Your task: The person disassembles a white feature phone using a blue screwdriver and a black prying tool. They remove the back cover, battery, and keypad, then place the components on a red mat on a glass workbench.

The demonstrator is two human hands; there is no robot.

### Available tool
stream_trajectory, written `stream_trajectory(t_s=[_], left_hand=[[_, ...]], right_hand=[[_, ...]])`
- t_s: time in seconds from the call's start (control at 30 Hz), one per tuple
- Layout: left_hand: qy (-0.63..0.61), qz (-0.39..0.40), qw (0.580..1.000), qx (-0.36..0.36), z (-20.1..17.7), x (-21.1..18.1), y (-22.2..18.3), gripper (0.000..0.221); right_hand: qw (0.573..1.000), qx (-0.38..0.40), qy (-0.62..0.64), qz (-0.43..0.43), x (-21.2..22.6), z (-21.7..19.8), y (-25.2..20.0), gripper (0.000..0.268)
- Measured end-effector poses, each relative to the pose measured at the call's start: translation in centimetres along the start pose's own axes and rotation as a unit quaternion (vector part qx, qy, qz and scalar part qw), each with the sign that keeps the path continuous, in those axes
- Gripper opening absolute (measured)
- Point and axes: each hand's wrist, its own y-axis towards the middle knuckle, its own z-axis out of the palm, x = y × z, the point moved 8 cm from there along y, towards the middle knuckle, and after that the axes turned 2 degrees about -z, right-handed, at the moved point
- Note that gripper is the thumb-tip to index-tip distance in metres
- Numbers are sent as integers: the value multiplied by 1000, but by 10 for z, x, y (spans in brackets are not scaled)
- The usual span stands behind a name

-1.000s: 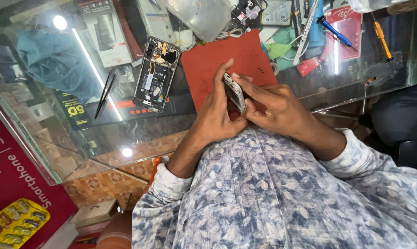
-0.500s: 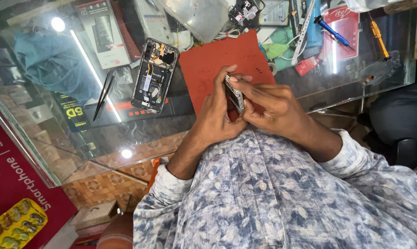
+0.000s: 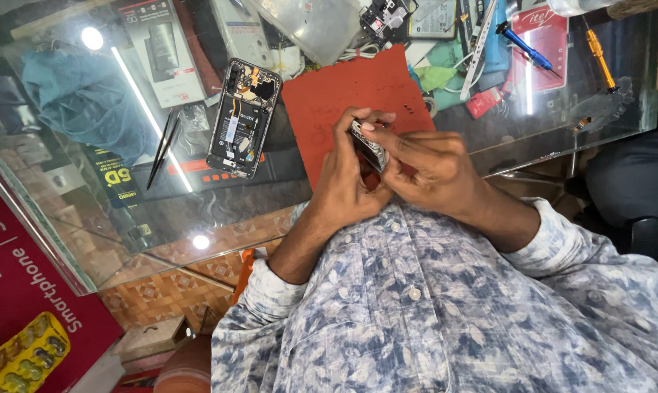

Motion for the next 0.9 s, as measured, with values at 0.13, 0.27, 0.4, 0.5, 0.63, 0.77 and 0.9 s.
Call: stream_trajectory(t_s=[0.13,0.27,0.4,0.5,0.63,0.77,0.9], left_hand=[[8,-51,999,13,3,5,-3,83],[-44,-23,999,8,-2,0,-9,87],[-42,-35,998,-25,-18,0,-13,94],[59,-89,993,-48,-28,-6,-21,96],[168,-63,981,-72,-31,-21,-19,93],[171,-89,979,-62,-28,-20,-17,94],[166,-115,978,-47,-25,-15,-17,96]], right_hand=[[1000,-1,8,13,-2,-7,4,41],[999,5,43,23,5,-8,9,35],[996,-14,87,33,7,-5,13,34],[993,-16,107,49,-1,-5,13,31],[991,-18,112,72,-7,-6,7,27],[990,-26,119,72,-8,-9,4,26],[989,-27,122,75,-9,-10,3,26]])
